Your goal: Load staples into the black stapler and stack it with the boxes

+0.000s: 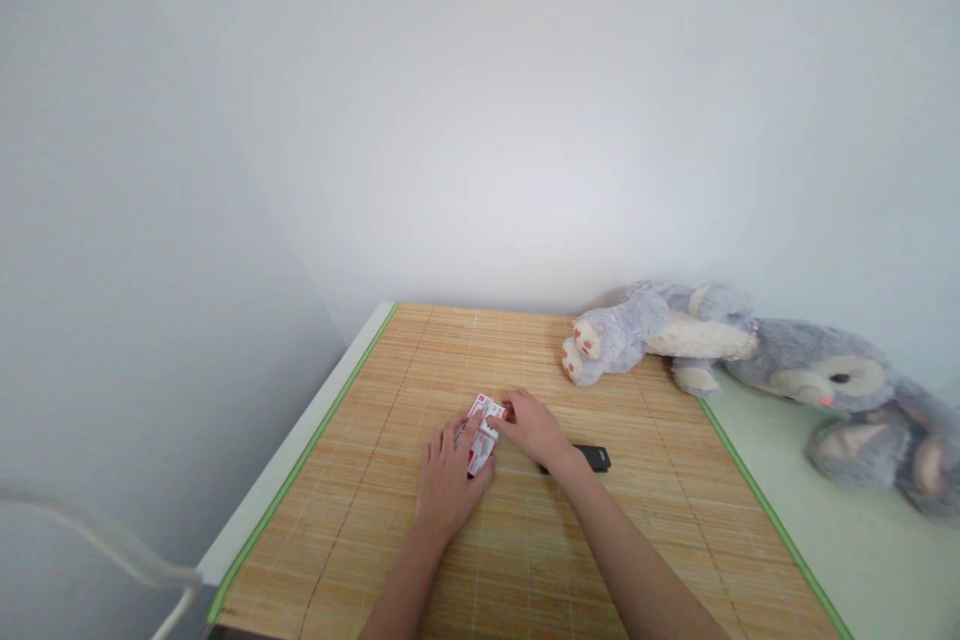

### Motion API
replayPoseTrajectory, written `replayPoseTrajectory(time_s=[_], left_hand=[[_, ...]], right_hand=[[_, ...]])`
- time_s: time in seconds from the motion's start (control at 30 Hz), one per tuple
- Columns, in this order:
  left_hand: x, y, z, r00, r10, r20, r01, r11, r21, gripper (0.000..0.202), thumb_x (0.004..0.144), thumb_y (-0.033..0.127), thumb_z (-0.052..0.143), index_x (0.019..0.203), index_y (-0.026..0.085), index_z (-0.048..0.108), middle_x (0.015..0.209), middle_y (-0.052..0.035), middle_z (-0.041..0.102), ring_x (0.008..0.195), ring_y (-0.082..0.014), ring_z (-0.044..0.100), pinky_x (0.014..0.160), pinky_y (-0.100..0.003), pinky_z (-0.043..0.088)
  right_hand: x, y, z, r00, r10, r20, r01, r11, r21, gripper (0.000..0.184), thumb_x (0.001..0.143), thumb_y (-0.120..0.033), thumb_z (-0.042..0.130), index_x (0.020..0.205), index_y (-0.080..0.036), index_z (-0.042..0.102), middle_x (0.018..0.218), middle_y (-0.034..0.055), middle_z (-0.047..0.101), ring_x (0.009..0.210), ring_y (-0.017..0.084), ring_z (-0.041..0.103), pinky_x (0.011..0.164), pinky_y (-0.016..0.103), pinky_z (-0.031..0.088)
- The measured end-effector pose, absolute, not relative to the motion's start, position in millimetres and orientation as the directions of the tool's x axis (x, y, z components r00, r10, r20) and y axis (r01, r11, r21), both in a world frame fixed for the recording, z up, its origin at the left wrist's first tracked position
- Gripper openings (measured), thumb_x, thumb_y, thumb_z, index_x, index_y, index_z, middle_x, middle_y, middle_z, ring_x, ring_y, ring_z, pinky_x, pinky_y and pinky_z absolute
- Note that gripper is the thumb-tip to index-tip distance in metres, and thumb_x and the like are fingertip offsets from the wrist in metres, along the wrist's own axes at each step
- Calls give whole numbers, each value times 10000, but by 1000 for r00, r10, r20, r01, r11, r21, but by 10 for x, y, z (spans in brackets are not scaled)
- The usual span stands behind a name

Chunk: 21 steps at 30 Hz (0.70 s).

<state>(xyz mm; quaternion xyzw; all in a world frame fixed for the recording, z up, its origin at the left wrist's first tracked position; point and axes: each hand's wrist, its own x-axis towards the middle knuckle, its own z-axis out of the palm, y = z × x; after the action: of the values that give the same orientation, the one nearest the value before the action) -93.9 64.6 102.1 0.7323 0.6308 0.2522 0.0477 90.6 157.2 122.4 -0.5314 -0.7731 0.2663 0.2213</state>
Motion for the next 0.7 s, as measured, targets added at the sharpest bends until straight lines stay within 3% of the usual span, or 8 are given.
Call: replayPoseTrajectory(time_s=[0.07, 0.2, 0.37, 0.7], left_hand=[[-940, 638, 1009, 86, 948, 306, 900, -205, 385, 718, 913, 351, 609, 1580, 388, 344, 1426, -74, 530, 1209, -298, 507, 1016, -451, 409], [-954, 594, 995, 75, 950, 304, 902, -194, 385, 695, 919, 348, 601, 1573, 381, 364, 1443, -82, 515, 1248, -304, 490, 1049, -466, 393], [-1007, 512, 1029, 59, 954, 294, 897, -180, 403, 673, 931, 323, 578, 1568, 378, 369, 1561, -41, 462, 1250, -301, 485, 1061, -475, 393], [-1175, 421, 1003, 3, 951, 310, 924, -121, 364, 644, 984, 343, 524, 1595, 362, 322, 1475, -66, 532, 1251, -288, 490, 1070, -464, 399]], right_hand=[[890, 1586, 1264, -371, 925, 80, 685, 331, -650, 212, 884, -376, 720, 1030, -223, 700, 1066, 60, 689, 955, 207, 612, 807, 287, 425], [810, 1627, 1322, -480, 873, 85, 620, 406, -672, 101, 899, -310, 689, 941, -224, 721, 957, 34, 698, 909, 197, 611, 814, 281, 432], [670, 1682, 1326, -550, 829, 98, 546, 446, -710, 151, 860, -269, 714, 1001, -214, 715, 989, 33, 713, 917, 197, 610, 825, 279, 438], [327, 1681, 1236, -535, 844, 46, 485, 351, -801, 214, 874, -266, 712, 1054, -156, 680, 951, 33, 722, 815, 170, 652, 714, 276, 492]])
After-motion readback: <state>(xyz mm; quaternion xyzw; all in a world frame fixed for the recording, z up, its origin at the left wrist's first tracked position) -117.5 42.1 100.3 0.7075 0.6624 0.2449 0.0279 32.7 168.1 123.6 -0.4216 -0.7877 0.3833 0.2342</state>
